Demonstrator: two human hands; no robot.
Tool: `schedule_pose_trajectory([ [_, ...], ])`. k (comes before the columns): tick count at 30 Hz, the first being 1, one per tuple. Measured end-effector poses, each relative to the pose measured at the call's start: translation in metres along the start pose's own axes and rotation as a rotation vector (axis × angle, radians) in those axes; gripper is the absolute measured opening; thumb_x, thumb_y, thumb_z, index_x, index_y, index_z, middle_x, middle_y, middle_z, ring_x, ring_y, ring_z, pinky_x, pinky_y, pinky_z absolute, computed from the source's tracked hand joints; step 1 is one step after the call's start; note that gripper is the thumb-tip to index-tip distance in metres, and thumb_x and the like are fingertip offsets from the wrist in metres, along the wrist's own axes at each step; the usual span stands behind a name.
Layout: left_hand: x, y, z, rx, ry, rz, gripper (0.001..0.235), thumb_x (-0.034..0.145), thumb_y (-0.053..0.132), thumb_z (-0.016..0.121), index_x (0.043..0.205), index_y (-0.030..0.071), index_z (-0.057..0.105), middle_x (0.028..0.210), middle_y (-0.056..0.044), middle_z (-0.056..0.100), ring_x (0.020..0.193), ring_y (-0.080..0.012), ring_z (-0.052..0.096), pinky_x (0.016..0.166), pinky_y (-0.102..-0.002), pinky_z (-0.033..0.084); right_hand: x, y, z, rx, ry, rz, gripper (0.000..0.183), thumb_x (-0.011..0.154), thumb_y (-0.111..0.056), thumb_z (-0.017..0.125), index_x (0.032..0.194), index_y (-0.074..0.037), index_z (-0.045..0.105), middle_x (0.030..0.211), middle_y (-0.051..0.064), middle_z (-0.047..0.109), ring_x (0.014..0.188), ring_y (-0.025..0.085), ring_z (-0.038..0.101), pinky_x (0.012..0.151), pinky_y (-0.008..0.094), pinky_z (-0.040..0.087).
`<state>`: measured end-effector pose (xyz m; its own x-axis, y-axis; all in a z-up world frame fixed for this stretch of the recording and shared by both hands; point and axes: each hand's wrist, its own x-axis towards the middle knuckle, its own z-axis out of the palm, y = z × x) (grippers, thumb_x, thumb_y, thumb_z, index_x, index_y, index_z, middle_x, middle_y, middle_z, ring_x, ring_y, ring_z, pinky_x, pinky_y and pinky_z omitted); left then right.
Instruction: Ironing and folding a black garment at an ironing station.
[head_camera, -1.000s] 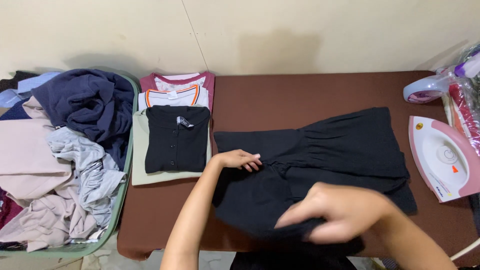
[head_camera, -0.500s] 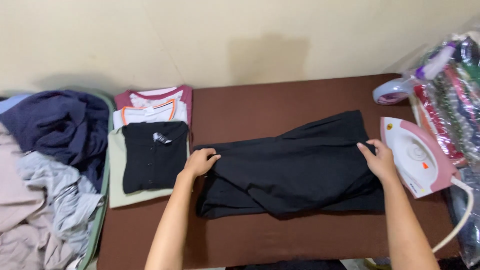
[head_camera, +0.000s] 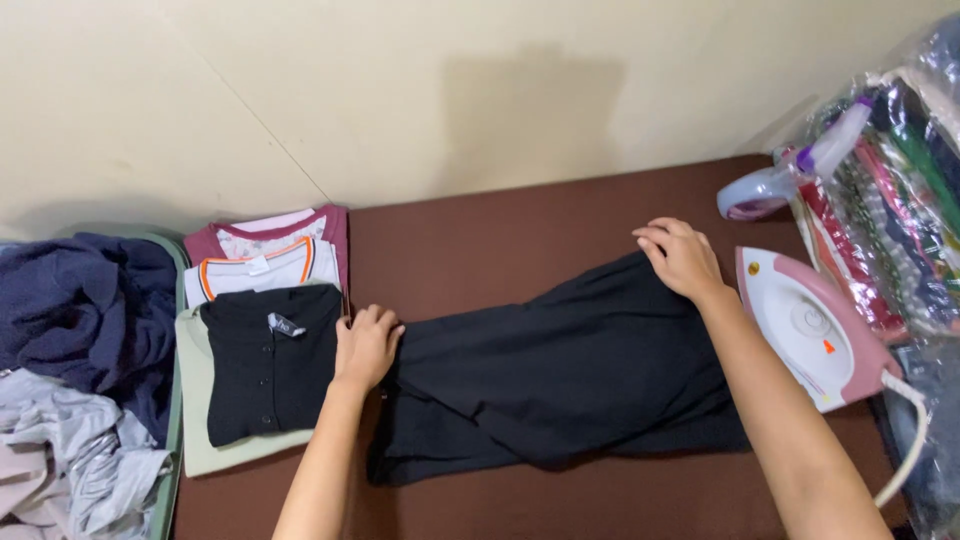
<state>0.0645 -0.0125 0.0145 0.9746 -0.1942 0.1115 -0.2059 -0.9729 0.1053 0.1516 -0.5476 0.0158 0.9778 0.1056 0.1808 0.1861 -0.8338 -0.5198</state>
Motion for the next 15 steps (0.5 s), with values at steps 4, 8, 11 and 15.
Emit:
schedule_pose_trajectory([
  [4,-0.002,-0.019,0.010,-0.046,-0.094,0.014,0.019,0.099,0.029,0.059,0.094,0.012,0.065,0.089,-0.006,0.069,0.093,-0.0292,0.067,0.084,-0.048,0.049,0.024,0.052,0.029,-0.369,-0.028,-0.130,0.039,0.101,-0.045,0.058,0.096,-0.015,0.081,0.105,0.015,0.074,0.107,0.032,0.068,0.102,0.047,0.049],
  [8,0.015,-0.027,0.011,-0.070,0.048,-0.106,0.025,0.103,0.031,0.059,0.091,0.009,0.063,0.078,-0.010,0.067,0.075,-0.0342,0.068,0.067,-0.046,0.053,0.040,0.057,0.003,-0.443,-0.170,0.359,0.052,0.103,-0.063,0.054,0.094,-0.019,0.082,0.088,0.023,0.075,0.087,0.043,0.072,0.081,0.052,0.056],
  [11,0.051,-0.014,0.005,-0.042,-0.041,-0.285,0.026,0.103,0.037,0.061,0.101,0.011,0.068,0.089,-0.011,0.071,0.082,-0.0312,0.071,0.069,-0.044,0.056,0.043,0.078,0.018,-0.510,-0.143,0.438,0.062,0.106,-0.067,0.048,0.094,-0.016,0.082,0.093,0.024,0.077,0.089,0.044,0.072,0.080,0.053,0.056],
  [15,0.047,-0.003,0.011,0.016,-0.057,-0.288,0.028,0.097,0.036,0.067,0.097,0.008,0.068,0.106,-0.012,0.071,0.103,-0.0319,0.068,0.079,-0.044,0.057,0.006,0.064,0.010,-0.524,-0.185,0.425,0.044,0.101,-0.054,0.058,0.099,-0.017,0.081,0.092,0.024,0.074,0.088,0.044,0.071,0.079,0.053,0.055],
])
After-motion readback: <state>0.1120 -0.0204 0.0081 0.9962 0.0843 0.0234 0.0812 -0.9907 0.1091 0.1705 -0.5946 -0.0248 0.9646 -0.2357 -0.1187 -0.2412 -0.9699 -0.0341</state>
